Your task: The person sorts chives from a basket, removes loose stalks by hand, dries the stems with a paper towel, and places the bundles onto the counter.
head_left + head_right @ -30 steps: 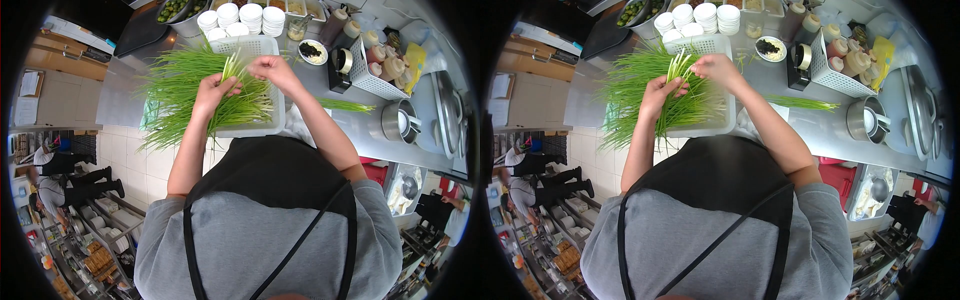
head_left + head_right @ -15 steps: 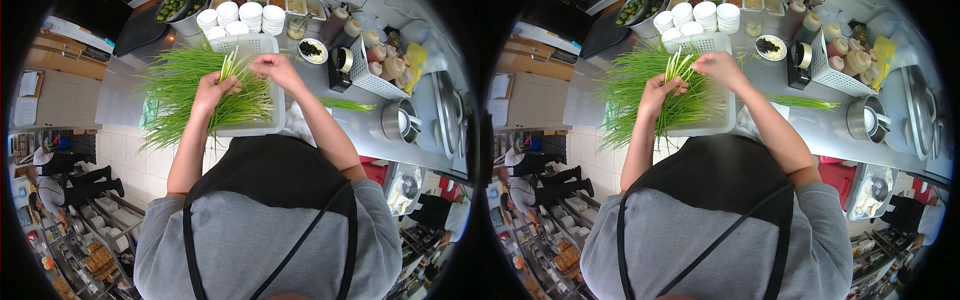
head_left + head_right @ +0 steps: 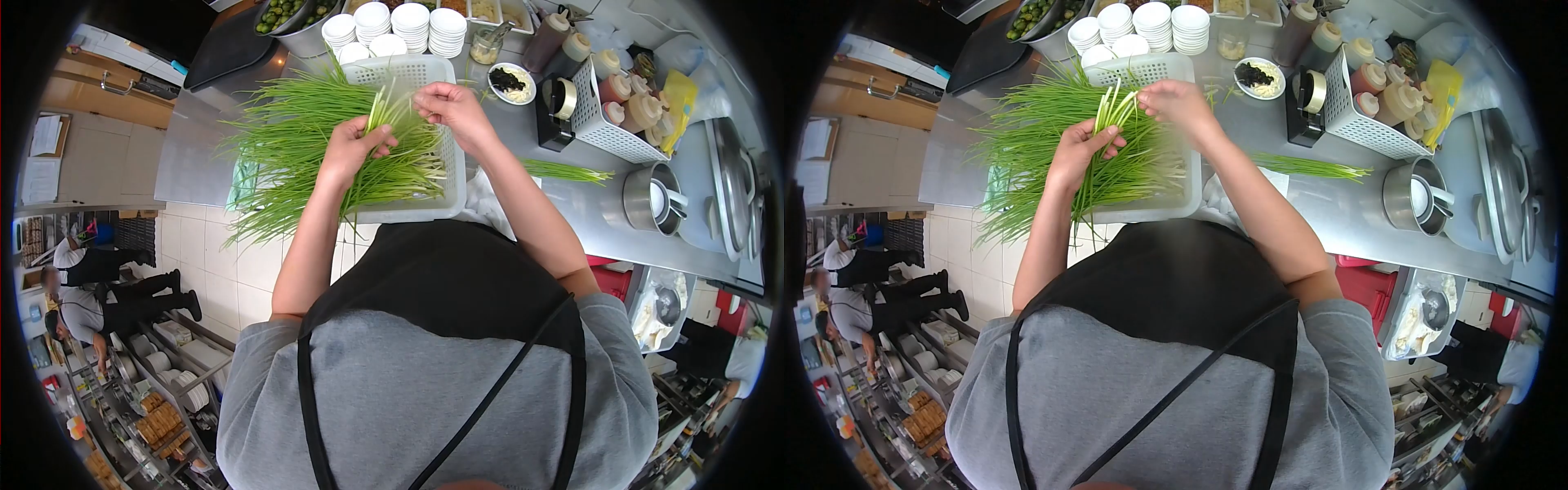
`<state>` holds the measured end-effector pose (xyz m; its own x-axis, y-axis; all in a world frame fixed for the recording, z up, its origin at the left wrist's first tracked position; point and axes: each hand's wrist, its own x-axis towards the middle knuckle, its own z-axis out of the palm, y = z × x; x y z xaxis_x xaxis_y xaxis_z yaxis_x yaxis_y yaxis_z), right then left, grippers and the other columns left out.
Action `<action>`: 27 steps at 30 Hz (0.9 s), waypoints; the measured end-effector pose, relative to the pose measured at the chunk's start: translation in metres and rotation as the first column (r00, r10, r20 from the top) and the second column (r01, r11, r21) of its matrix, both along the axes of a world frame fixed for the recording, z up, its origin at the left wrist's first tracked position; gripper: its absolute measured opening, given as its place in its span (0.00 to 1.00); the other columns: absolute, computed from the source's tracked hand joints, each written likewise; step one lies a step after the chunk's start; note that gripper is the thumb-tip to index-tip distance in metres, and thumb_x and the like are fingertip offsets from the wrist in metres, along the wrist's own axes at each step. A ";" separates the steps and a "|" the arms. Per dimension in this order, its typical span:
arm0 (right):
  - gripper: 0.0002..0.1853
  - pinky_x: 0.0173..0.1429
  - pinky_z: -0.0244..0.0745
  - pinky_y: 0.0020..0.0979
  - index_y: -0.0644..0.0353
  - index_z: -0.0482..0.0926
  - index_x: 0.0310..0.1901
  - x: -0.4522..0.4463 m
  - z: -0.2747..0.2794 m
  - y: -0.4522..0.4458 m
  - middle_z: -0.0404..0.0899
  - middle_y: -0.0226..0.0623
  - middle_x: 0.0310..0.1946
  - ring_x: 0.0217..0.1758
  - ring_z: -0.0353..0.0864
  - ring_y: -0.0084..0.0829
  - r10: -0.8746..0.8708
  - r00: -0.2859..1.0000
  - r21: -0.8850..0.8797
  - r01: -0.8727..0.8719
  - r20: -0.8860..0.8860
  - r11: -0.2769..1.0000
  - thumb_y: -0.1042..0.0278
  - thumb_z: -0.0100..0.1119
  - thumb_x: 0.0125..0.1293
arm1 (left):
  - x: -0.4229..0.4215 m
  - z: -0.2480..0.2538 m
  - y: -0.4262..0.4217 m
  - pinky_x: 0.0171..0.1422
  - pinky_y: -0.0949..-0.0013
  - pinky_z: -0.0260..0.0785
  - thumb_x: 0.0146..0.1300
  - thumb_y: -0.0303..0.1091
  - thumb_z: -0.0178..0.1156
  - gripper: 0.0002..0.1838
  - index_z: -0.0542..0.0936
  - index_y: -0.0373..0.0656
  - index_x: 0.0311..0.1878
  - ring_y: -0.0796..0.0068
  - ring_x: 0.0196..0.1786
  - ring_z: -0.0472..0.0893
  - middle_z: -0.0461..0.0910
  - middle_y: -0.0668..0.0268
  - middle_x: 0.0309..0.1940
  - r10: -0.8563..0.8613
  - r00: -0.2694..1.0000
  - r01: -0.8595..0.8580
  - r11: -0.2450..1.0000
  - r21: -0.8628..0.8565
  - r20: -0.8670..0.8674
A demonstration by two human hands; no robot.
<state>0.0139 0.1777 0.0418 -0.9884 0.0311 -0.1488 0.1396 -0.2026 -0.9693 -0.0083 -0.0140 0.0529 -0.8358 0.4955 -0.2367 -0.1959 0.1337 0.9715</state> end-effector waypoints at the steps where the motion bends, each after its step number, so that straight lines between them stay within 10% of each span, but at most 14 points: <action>1: 0.08 0.36 0.65 0.17 0.60 0.76 0.36 0.000 -0.001 0.000 0.76 0.25 0.28 0.29 0.70 0.13 0.000 1.000 0.000 0.000 0.000 1.000 0.66 0.56 0.58 | 0.000 -0.001 0.000 0.31 0.79 0.63 0.58 0.31 0.55 0.07 0.76 0.37 0.35 0.83 0.25 0.71 0.77 0.66 0.25 -0.018 1.000 0.018 1.000 -0.022 -0.024; 16: 0.05 0.35 0.63 0.18 0.61 0.74 0.33 -0.006 -0.001 0.004 0.72 0.24 0.25 0.27 0.67 0.16 -0.076 0.985 -0.064 0.066 -0.154 0.996 0.69 0.55 0.59 | -0.002 0.004 0.003 0.28 0.80 0.60 0.56 0.29 0.57 0.04 0.76 0.38 0.29 0.84 0.21 0.68 0.74 0.70 0.19 0.005 0.999 -0.006 0.999 -0.040 -0.041; 18: 0.08 0.38 0.67 0.28 0.62 0.75 0.34 -0.009 0.000 0.008 0.76 0.35 0.28 0.32 0.74 0.30 -0.184 0.900 0.514 0.382 -0.395 0.768 0.67 0.54 0.57 | -0.002 0.004 0.000 0.28 0.79 0.60 0.57 0.29 0.57 0.05 0.76 0.38 0.30 0.84 0.22 0.68 0.74 0.70 0.19 0.012 0.998 -0.016 0.998 -0.063 -0.060; 22: 0.09 0.42 0.68 0.31 0.61 0.76 0.34 -0.022 0.026 0.046 0.77 0.39 0.30 0.34 0.76 0.37 -0.233 0.815 0.548 0.540 -0.531 0.639 0.64 0.53 0.57 | -0.005 -0.001 -0.010 0.28 0.78 0.60 0.57 0.30 0.56 0.05 0.76 0.37 0.30 0.83 0.22 0.68 0.73 0.69 0.20 0.054 0.997 -0.058 0.996 -0.061 -0.061; 25: 0.06 0.36 0.68 0.24 0.61 0.77 0.33 -0.032 0.028 0.075 0.78 0.35 0.27 0.30 0.75 0.23 -0.228 0.729 0.516 0.636 -0.645 0.574 0.70 0.53 0.58 | -0.007 -0.005 -0.016 0.28 0.80 0.61 0.58 0.30 0.55 0.06 0.76 0.37 0.32 0.84 0.21 0.68 0.73 0.70 0.20 0.062 0.996 -0.063 0.998 -0.010 -0.062; 27: 0.07 0.38 0.70 0.31 0.58 0.79 0.35 -0.043 0.011 0.092 0.78 0.41 0.29 0.32 0.78 0.34 -0.091 0.819 0.739 0.555 -0.567 0.382 0.68 0.54 0.57 | -0.008 -0.004 -0.016 0.29 0.79 0.61 0.59 0.30 0.55 0.07 0.76 0.36 0.34 0.84 0.23 0.68 0.73 0.70 0.21 0.054 0.997 -0.055 0.998 -0.016 -0.061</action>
<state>-0.0291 0.2697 0.0527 -0.8140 0.2390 0.5294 -0.1427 0.8012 -0.5812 -0.0161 -0.0300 0.0485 -0.8743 0.4454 -0.1927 -0.1439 0.1413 0.9794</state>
